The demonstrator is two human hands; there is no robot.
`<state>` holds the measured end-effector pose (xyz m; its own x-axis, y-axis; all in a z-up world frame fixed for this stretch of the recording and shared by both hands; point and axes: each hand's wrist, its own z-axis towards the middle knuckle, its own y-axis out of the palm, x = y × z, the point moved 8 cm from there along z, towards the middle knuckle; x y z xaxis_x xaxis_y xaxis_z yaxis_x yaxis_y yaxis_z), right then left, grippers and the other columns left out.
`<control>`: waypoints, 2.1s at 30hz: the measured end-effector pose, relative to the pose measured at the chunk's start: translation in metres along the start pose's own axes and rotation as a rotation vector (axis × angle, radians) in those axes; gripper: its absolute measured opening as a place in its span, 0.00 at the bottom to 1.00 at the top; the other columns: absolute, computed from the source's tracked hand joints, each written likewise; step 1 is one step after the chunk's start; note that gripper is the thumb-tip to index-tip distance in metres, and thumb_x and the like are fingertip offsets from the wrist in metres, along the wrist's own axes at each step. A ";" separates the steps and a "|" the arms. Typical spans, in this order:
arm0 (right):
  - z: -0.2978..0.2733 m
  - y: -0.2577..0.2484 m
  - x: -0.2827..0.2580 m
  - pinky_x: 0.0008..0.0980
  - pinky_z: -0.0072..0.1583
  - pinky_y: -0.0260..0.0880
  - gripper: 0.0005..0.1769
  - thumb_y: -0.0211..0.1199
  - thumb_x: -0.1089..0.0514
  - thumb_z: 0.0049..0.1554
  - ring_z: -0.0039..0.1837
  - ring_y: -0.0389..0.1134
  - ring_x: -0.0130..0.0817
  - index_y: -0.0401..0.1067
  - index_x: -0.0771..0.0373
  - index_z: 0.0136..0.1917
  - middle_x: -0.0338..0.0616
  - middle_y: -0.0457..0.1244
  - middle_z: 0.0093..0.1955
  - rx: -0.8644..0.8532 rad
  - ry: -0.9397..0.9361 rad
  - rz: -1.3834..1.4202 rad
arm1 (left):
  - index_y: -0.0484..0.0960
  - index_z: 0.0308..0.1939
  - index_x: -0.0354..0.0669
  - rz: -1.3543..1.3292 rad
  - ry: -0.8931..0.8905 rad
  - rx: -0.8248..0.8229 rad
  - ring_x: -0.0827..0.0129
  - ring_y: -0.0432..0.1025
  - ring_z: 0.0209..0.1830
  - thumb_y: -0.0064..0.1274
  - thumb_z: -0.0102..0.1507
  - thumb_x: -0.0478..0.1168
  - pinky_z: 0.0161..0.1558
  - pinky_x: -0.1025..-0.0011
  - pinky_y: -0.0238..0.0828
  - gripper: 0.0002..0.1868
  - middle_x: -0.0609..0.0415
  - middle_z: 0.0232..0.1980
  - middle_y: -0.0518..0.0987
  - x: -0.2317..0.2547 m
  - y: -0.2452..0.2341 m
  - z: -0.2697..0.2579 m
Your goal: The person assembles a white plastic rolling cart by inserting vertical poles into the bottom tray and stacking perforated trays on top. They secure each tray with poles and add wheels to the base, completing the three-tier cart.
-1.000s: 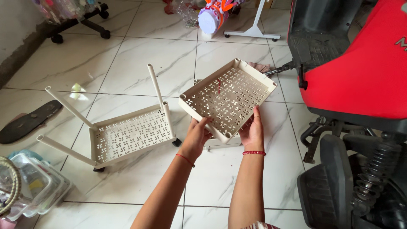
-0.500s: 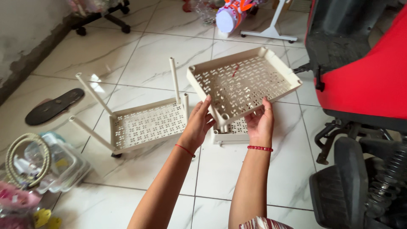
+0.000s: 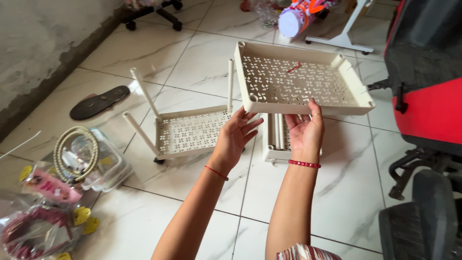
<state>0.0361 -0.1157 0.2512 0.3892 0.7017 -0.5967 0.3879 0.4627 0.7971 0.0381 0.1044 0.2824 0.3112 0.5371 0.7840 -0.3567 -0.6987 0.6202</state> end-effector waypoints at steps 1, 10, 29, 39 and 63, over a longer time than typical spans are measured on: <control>-0.003 0.007 0.003 0.47 0.61 0.78 0.27 0.65 0.52 0.56 0.62 0.68 0.47 0.65 0.63 0.65 0.50 0.61 0.62 -0.004 -0.008 -0.019 | 0.64 0.75 0.44 -0.026 0.011 0.011 0.69 0.70 0.63 0.39 0.62 0.42 0.62 0.66 0.62 0.34 0.57 0.69 0.73 0.005 -0.004 -0.002; -0.041 0.062 0.037 0.47 0.61 0.77 0.25 0.68 0.53 0.56 0.63 0.68 0.49 0.65 0.65 0.62 0.49 0.59 0.61 -0.119 -0.038 -0.105 | 0.72 0.65 0.44 -0.272 0.149 0.137 0.67 0.74 0.60 0.44 0.67 0.51 0.58 0.67 0.66 0.26 0.56 0.60 0.79 0.025 -0.056 -0.020; -0.080 0.111 0.113 0.43 0.60 0.77 0.20 0.67 0.53 0.58 0.61 0.71 0.45 0.67 0.60 0.61 0.43 0.63 0.59 -0.250 0.060 -0.143 | 0.79 0.48 0.49 -0.441 0.423 0.417 0.75 0.75 0.47 0.52 0.68 0.51 0.48 0.74 0.68 0.13 0.62 0.46 0.81 0.054 -0.138 -0.050; -0.108 0.144 0.157 0.41 0.62 0.77 0.12 0.66 0.56 0.61 0.60 0.72 0.41 0.67 0.60 0.56 0.40 0.66 0.55 -0.395 0.090 -0.104 | 0.68 0.60 0.46 -0.487 0.557 0.523 0.65 0.75 0.56 0.54 0.65 0.49 0.55 0.67 0.70 0.23 0.55 0.56 0.75 0.076 -0.133 -0.075; -0.122 0.151 0.156 0.44 0.61 0.68 0.34 0.70 0.47 0.59 0.67 0.62 0.49 0.61 0.67 0.70 0.57 0.58 0.68 -0.409 -0.706 -1.284 | 0.60 0.65 0.47 -0.200 0.904 0.849 0.69 0.76 0.49 0.52 0.67 0.42 0.45 0.65 0.83 0.25 0.54 0.54 0.71 0.126 -0.176 -0.138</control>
<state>0.0535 0.1302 0.2897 0.3322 -0.6204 -0.7105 0.5592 0.7361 -0.3813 0.0184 0.3600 0.2759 -0.5393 0.5653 0.6242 0.4103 -0.4709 0.7809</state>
